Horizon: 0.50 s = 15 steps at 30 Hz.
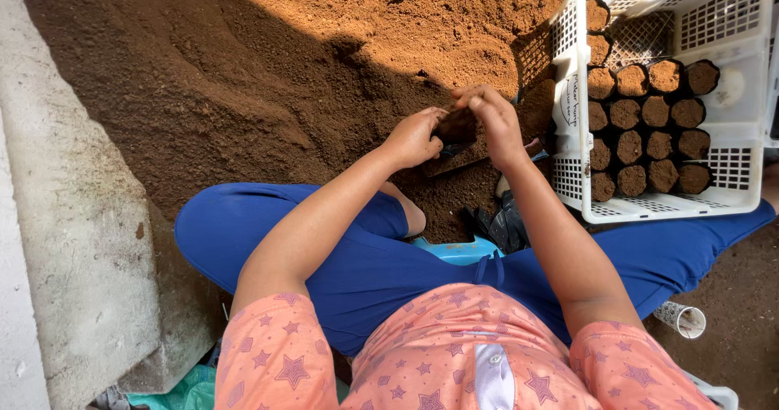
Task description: The person scoops soil from a large pile and fills small black plastic nursery pots by hand. The filled pots are placed into a white plastic crate. The person repeats this process for multiple pots.
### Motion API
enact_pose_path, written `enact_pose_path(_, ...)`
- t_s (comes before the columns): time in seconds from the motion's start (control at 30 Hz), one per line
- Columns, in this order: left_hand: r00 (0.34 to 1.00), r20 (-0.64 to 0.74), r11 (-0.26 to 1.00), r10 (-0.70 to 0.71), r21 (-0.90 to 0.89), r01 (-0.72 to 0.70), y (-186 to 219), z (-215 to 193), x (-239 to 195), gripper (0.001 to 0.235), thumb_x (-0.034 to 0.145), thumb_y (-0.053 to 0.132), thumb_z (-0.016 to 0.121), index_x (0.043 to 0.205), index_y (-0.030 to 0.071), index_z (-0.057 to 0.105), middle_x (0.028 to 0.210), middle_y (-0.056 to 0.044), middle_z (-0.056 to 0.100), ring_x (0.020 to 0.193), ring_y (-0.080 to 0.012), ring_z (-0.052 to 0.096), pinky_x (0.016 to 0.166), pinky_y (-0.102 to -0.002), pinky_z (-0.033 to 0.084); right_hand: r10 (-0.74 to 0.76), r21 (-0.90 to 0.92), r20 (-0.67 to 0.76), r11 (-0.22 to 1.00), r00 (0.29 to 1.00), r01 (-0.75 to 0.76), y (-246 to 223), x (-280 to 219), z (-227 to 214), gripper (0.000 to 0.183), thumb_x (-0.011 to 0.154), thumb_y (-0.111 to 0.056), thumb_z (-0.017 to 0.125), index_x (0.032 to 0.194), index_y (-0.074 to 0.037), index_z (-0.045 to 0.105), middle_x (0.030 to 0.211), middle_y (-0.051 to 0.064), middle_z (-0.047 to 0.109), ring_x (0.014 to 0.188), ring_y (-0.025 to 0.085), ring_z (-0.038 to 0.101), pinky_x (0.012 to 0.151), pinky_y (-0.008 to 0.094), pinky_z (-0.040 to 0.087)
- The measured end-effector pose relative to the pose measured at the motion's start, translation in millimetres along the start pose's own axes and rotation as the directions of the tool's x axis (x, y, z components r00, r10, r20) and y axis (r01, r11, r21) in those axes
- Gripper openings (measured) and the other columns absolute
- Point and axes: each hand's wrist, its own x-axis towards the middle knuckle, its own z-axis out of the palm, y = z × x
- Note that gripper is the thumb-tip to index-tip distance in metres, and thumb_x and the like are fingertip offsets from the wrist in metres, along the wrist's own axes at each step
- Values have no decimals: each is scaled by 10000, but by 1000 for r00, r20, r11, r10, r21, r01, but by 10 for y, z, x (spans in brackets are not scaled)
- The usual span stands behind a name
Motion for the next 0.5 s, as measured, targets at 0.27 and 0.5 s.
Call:
enact_pose_path(0.27,986,18,906,-164,-393,158,83,82,-17,510,833,-42,535,1328,54,609,1345,-99,624,805,-226,743,759,-404,629,-14,-919,312,251,950,305,72,-296,298,355,747,-300,759,969,-27,710,954,163,695,937,337,673,843,494,508)
enact_pose_path(0.5,794,-354,720,-494,-679,145,-192,344,214,384,1032,177,523,1387,57,609,1427,-128,634,1333,-233,589,1122,-367,456,-149,-895,138,404,979,188,401,-281,370,198,974,-227,714,972,-35,665,943,159,679,907,345,655,786,458,526)
